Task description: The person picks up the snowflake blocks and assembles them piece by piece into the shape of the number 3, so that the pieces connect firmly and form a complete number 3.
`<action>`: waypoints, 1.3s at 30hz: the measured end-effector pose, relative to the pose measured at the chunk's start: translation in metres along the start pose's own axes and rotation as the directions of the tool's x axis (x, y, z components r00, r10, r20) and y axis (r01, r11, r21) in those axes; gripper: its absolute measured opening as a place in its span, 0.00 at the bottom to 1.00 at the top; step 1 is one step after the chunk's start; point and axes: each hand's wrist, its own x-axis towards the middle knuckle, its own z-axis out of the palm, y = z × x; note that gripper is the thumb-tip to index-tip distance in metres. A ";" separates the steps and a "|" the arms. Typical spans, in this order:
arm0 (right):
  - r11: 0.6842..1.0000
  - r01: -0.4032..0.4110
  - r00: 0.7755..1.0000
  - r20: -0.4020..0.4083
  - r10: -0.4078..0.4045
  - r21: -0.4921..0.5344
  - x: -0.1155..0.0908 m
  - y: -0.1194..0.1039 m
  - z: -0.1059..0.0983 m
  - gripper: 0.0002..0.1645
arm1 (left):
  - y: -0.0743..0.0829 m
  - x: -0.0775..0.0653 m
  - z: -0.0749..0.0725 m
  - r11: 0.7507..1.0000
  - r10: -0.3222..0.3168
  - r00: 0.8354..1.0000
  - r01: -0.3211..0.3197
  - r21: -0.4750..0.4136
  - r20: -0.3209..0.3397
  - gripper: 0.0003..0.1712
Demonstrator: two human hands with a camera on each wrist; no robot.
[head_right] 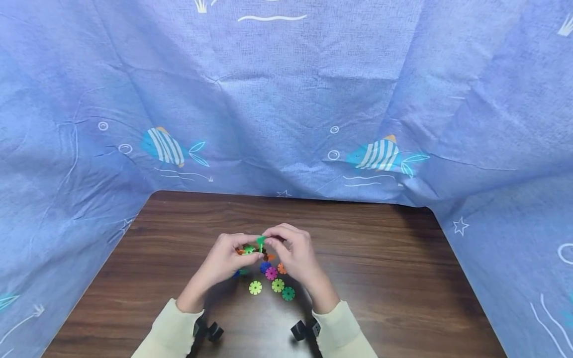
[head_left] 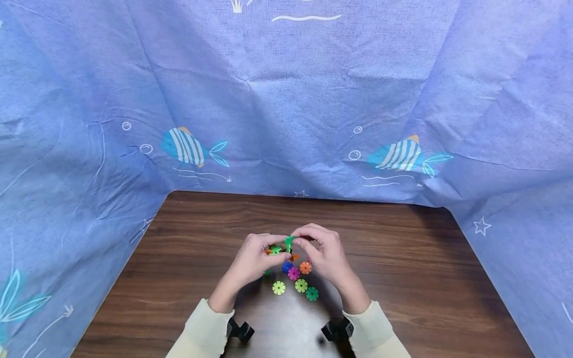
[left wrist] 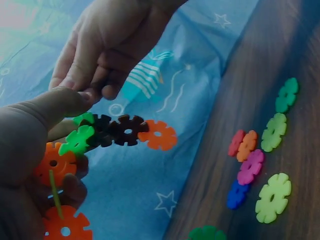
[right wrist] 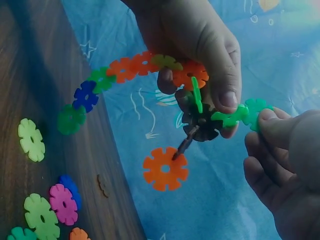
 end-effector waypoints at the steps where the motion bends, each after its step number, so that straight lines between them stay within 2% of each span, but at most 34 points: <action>1: 1.000 0.007 1.000 0.000 -0.007 -0.003 0.000 0.000 0.000 0.05 | 0.000 0.000 0.001 1.000 0.015 1.000 -0.014 0.024 -0.016 0.15; 7: 0.999 0.034 0.999 0.006 -0.034 -0.012 0.001 0.001 0.002 0.06 | -0.003 -0.002 0.006 0.993 0.066 0.994 -0.056 0.104 -0.087 0.18; 15: 0.987 0.148 0.989 0.020 -0.147 -0.067 0.005 0.003 0.006 0.09 | -0.008 -0.006 0.010 0.991 0.086 0.990 -0.074 0.109 -0.111 0.20; 18: 0.988 0.147 0.989 0.015 -0.146 -0.057 0.007 0.007 0.007 0.09 | -0.010 -0.006 0.011 0.991 0.095 0.988 -0.083 0.103 -0.118 0.19; 21: 0.995 0.093 0.996 0.019 -0.092 -0.027 0.007 0.010 0.008 0.09 | -0.011 -0.006 0.012 0.994 0.083 0.990 -0.073 0.086 -0.115 0.16; 24: 0.999 -0.033 0.999 0.026 0.032 0.009 0.007 0.011 0.006 0.07 | -0.009 -0.006 0.012 0.998 0.033 0.994 -0.028 0.055 -0.100 0.14; 27: 0.984 -0.170 0.985 0.035 0.168 0.054 0.006 0.011 0.002 0.05 | -0.005 -0.005 0.012 0.999 -0.029 0.997 0.032 0.036 -0.075 0.16; 30: 0.962 -0.255 0.966 0.061 0.250 0.097 0.006 0.014 -0.001 0.04 | -0.001 -0.003 0.013 0.994 -0.076 0.996 0.079 0.070 -0.045 0.21; 33: 0.950 -0.289 0.955 0.099 0.279 0.116 0.005 0.016 -0.004 0.04 | 0.003 -0.001 0.013 0.985 -0.110 0.994 0.113 0.132 -0.026 0.25; 35: 0.950 -0.292 0.953 0.115 0.279 0.115 0.005 0.014 -0.006 0.03 | 0.005 0.001 0.013 0.977 -0.109 0.994 0.110 0.183 -0.018 0.25; 37: 0.955 -0.278 0.957 0.117 0.266 0.103 0.005 0.011 -0.007 0.03 | 0.008 0.002 0.013 0.968 -0.067 0.998 0.065 0.244 -0.003 0.23; 39: 0.971 -0.227 0.970 0.099 0.220 0.069 0.005 0.009 -0.007 0.04 | 0.010 0.003 0.013 0.958 0.002 1.000 -0.006 0.286 0.013 0.20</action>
